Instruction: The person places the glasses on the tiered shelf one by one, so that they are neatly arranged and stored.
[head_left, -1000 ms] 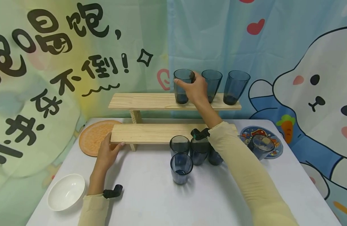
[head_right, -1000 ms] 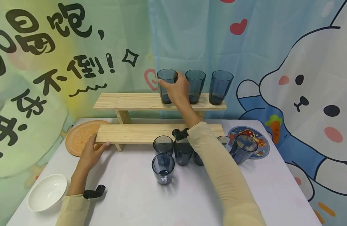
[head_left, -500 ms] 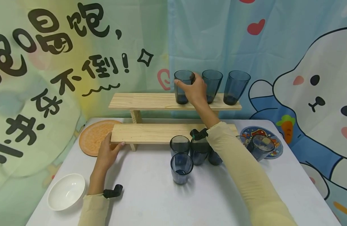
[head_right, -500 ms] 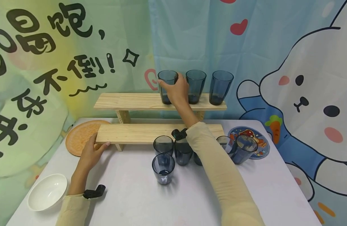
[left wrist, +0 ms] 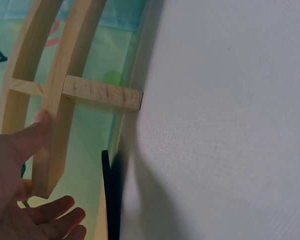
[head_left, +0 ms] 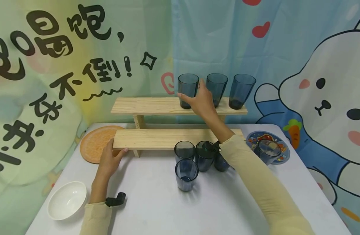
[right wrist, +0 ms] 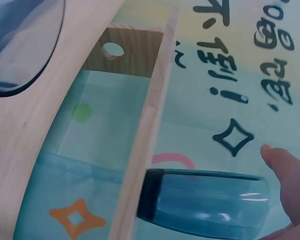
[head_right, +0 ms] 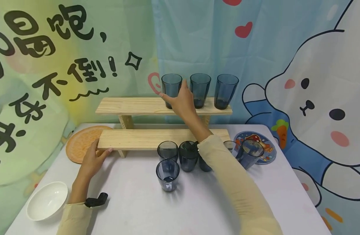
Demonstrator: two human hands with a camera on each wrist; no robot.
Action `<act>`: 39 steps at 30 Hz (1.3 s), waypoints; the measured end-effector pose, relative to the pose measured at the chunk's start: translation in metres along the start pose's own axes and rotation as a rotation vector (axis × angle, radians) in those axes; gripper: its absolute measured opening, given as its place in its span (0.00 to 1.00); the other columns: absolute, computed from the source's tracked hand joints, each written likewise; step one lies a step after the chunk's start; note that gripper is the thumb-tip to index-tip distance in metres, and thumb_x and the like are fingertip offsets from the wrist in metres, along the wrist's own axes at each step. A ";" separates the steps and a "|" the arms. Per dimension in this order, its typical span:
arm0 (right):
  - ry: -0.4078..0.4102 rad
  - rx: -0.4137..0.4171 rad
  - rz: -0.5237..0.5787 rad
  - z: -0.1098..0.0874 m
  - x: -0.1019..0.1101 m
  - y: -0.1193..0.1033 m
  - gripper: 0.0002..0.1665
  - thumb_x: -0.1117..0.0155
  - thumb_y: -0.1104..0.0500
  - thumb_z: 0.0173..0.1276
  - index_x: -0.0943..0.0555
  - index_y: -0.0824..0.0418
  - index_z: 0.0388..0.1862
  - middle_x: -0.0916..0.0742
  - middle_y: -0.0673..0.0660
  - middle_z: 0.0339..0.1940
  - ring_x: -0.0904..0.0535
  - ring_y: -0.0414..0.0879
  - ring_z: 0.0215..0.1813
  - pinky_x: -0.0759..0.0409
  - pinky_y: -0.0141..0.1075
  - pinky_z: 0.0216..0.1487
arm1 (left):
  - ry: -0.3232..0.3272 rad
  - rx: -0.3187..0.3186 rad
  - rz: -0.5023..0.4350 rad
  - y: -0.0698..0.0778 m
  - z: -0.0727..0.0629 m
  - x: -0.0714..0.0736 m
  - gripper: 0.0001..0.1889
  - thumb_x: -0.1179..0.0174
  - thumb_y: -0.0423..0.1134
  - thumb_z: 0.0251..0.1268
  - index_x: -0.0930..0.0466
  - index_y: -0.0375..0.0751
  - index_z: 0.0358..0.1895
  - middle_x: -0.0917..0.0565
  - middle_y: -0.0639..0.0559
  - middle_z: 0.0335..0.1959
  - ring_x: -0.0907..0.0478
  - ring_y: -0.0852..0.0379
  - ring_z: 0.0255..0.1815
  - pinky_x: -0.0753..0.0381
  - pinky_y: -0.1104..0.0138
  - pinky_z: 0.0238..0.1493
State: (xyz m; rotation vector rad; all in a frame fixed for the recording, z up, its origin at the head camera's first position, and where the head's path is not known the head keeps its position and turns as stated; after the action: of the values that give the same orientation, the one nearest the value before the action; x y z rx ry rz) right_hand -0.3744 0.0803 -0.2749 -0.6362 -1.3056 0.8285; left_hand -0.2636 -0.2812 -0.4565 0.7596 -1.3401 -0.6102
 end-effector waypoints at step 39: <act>-0.099 0.041 0.235 -0.223 -0.068 0.109 0.55 0.14 0.45 0.58 0.32 0.55 0.79 0.26 0.54 0.76 0.30 0.52 0.78 0.32 0.47 0.80 | -0.014 0.065 0.009 -0.001 -0.006 -0.002 0.47 0.40 0.47 0.81 0.61 0.30 0.85 0.49 0.24 0.83 0.53 0.27 0.85 0.51 0.36 0.82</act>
State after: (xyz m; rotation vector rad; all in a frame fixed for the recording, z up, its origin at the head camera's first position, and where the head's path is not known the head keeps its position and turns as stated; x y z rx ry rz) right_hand -0.1767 0.0971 -0.4389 -0.7325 -1.3155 1.0873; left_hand -0.2583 -0.2792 -0.4589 0.8022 -1.3813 -0.5683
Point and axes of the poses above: each hand's wrist, its own z-axis towards the middle knuckle, its own x-axis out of the back of the hand, y = z × x, the point moved 7 cm from there along z, towards the middle knuckle
